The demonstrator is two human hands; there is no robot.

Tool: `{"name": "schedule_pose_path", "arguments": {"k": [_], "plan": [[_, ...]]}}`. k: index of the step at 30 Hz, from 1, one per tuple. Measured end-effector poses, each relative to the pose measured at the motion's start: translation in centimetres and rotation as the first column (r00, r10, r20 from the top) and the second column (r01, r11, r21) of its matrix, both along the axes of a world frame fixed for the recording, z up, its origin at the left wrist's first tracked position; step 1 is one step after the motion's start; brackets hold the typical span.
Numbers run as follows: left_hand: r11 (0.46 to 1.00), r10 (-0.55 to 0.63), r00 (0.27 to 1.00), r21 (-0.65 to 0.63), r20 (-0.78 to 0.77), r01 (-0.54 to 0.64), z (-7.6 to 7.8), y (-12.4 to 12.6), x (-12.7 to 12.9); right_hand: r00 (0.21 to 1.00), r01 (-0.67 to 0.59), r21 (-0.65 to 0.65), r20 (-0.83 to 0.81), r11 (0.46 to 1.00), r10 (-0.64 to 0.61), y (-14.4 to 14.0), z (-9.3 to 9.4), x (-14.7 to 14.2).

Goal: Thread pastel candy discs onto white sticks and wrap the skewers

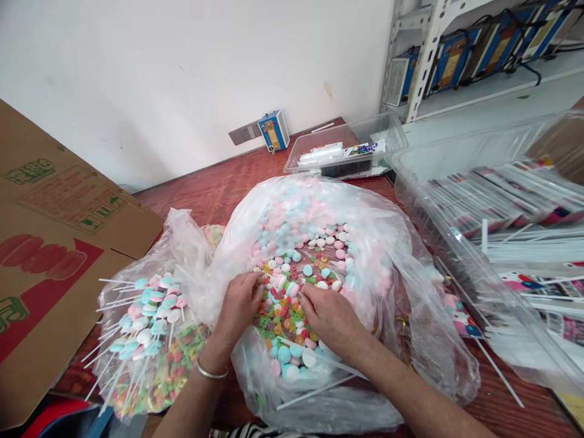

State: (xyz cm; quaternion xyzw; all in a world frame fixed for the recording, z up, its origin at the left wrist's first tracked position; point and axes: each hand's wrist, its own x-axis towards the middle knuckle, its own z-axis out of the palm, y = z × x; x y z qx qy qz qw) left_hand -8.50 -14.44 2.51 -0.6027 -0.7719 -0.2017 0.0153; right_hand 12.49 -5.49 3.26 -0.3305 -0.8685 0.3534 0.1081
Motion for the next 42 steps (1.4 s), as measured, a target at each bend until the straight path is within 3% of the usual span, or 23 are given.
{"name": "schedule_pose_path", "arguments": {"k": [4, 6, 11, 15, 21, 26, 30, 34, 42], "plan": [[0.994, 0.043, 0.975, 0.087, 0.217, -0.063, 0.2, -0.1, 0.2, 0.996, -0.02, 0.028, 0.083, 0.999, 0.018, -0.6, 0.0, -0.2], [0.995, 0.024, 0.969, 0.084, 0.245, -0.045, 0.4, -0.1, 0.2, 0.992, -0.019, 0.049, 0.125, 0.999, 0.013, -0.7, 0.0, -0.2], [1.0, -0.017, 0.997, -0.003, 0.079, 0.017, -0.2, -0.2, -0.5, 0.983, -0.026, 0.095, 0.185, 0.995, 0.008, -0.6, -0.3, -0.2], [0.999, 0.001, 1.0, -0.044, -0.023, -0.002, -0.8, 0.1, -0.5, 0.974, -0.049, 0.15, 0.225, 0.987, 0.014, -0.8, -0.6, -0.2], [0.998, -0.012, 1.0, -0.059, -0.012, 0.011, 0.2, 0.0, 0.3, 0.975, -0.052, 0.206, 0.221, 0.977, 0.005, -1.1, -0.6, -0.1], [0.995, 0.039, 0.998, -0.086, -0.056, -0.043, 0.1, -0.3, 1.2, 0.975, -0.049, 0.241, 0.221, 0.969, -0.006, -1.1, -0.5, -0.2], [0.995, 0.095, 0.985, -0.005, 0.146, -0.095, -0.1, -0.6, 1.7, 0.975, -0.055, 0.247, 0.223, 0.968, -0.002, -1.2, -0.4, -0.1], [0.985, 0.16, 0.895, -0.009, 0.417, -0.172, -0.1, -0.9, 1.9, 0.973, -0.056, 0.248, 0.229, 0.967, -0.003, -1.2, -0.3, 0.0], [0.985, 0.157, 0.801, -0.03, 0.578, -0.171, -0.6, -0.5, 1.5, 0.974, -0.073, 0.236, 0.225, 0.969, 0.018, -1.0, -0.3, -0.2]]}}
